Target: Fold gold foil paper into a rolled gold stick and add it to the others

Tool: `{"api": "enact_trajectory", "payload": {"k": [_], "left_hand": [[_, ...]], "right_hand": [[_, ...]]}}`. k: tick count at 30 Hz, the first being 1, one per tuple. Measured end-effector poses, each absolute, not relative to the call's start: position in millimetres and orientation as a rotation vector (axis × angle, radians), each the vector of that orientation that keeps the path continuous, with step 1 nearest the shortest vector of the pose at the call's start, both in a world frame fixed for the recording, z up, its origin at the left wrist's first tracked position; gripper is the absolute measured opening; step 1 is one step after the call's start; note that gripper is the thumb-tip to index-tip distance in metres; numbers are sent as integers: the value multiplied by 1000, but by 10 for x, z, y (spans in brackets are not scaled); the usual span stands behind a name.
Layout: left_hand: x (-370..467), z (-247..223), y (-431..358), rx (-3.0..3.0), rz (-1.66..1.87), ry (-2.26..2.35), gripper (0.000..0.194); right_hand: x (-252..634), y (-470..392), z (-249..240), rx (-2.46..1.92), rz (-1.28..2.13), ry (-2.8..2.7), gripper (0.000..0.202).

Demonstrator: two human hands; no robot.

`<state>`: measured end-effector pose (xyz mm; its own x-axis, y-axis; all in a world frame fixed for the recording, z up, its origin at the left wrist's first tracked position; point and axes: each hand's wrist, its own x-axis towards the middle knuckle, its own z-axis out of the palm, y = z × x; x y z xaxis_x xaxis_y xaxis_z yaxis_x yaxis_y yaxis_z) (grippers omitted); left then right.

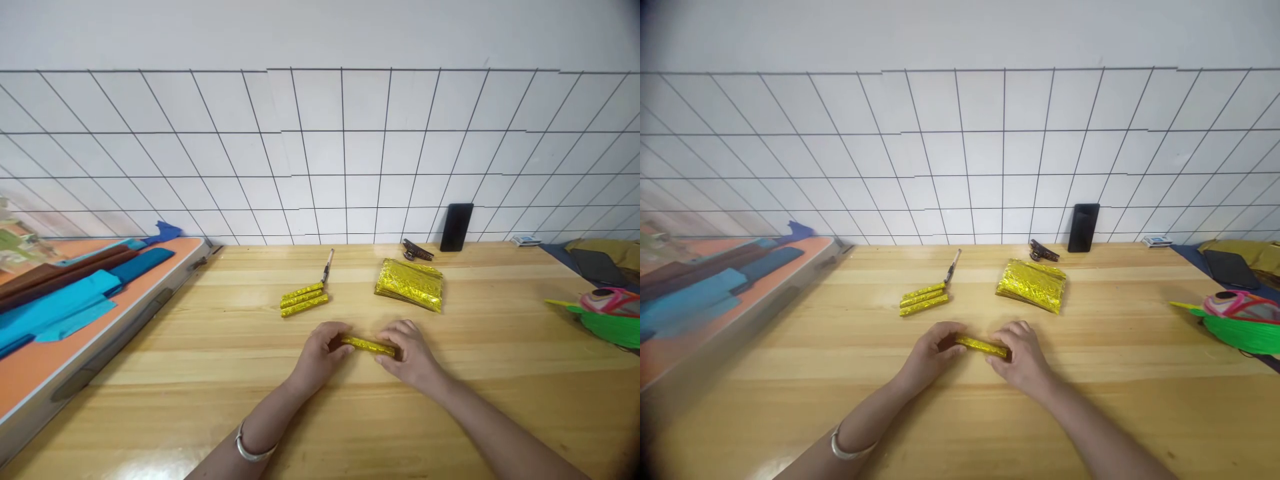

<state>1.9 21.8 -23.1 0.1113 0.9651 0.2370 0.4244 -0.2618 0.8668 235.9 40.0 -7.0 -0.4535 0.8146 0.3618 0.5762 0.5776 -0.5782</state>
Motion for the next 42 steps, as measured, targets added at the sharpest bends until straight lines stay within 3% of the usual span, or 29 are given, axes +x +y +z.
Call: {"api": "enact_trajectory", "payload": {"k": [6, 42], "left_hand": [[-4, -205, 220, 1972, 1005, 1355, 33], [-29, -237, 244, 1824, 1025, 1463, 21]], "right_hand": [[2353, 418, -110, -1089, 457, -2255, 14], [2387, 437, -128, -1133, 488, -2156, 23]]}}
